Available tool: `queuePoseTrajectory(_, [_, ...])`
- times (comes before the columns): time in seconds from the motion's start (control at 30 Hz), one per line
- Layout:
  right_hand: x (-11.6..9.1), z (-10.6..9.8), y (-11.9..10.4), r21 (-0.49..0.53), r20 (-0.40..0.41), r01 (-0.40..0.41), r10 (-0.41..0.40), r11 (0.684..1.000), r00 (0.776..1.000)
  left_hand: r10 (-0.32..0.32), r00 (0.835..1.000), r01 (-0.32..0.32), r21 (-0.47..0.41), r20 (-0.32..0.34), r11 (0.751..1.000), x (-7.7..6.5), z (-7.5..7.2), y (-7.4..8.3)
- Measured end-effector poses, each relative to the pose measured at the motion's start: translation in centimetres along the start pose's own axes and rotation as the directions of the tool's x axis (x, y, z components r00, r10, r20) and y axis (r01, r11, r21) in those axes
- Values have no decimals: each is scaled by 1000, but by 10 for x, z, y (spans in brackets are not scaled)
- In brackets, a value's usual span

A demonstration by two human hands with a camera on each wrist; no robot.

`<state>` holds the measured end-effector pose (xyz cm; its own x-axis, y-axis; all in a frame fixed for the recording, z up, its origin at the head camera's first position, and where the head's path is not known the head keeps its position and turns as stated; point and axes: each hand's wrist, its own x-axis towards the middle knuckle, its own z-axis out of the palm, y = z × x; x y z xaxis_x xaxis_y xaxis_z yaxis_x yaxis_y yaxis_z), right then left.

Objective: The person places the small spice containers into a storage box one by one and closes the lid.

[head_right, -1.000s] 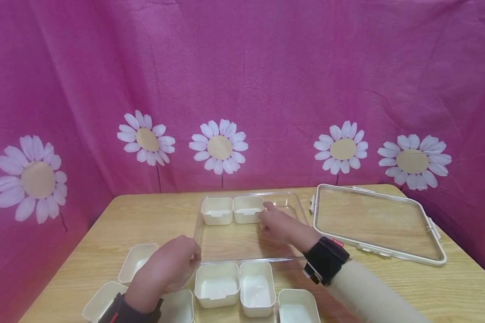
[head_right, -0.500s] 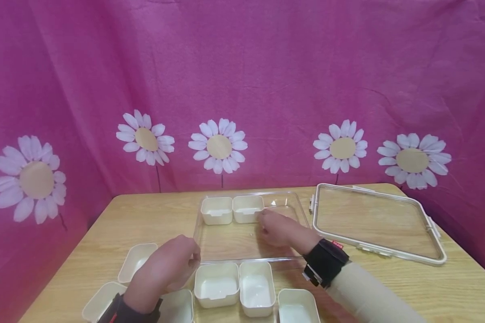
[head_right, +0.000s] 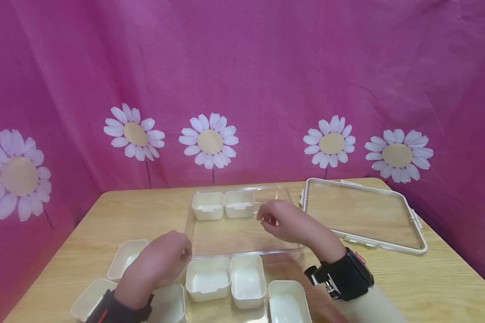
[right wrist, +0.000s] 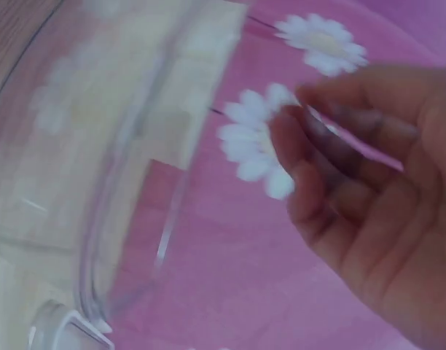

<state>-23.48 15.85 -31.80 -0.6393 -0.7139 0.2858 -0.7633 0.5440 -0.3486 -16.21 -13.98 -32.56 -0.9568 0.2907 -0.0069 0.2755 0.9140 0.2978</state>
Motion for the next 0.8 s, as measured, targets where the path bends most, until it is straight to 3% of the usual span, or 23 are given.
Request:
queuePoseTrajectory(0.17, [-22, -9, -15, 105, 183, 24, -43, 994, 982, 10, 1000, -10, 5, 8, 1000, -1, -1, 2])
queuePoseTrajectory(0.23, [-26, -10, -21, 122, 281, 14, -48, 992, 959, 9, 1000, -9, 13, 5, 1000, -1, -2, 2])
queuePoseTrajectory(0.37, [-32, -6, -34, 105, 437, -70, 17, 992, 899, -4, 1000, 3, 23, 13, 1000, -1, -4, 3])
queuePoseTrajectory(0.47, [-32, -2, -39, 47, 468, -129, 93, 991, 879, -24, 999, 23, 17, 39, 1000, 0, -5, 4])
queuePoseTrajectory(0.6, [-30, 1, -43, -26, 455, -164, 157, 986, 877, -52, 997, 52, 5, 65, 999, 1, -6, 5])
queuePoseTrajectory(0.8, [-32, 2, -46, -13, 463, -243, 221, 970, 858, -67, 994, 68, -3, 81, 998, 0, -7, 6])
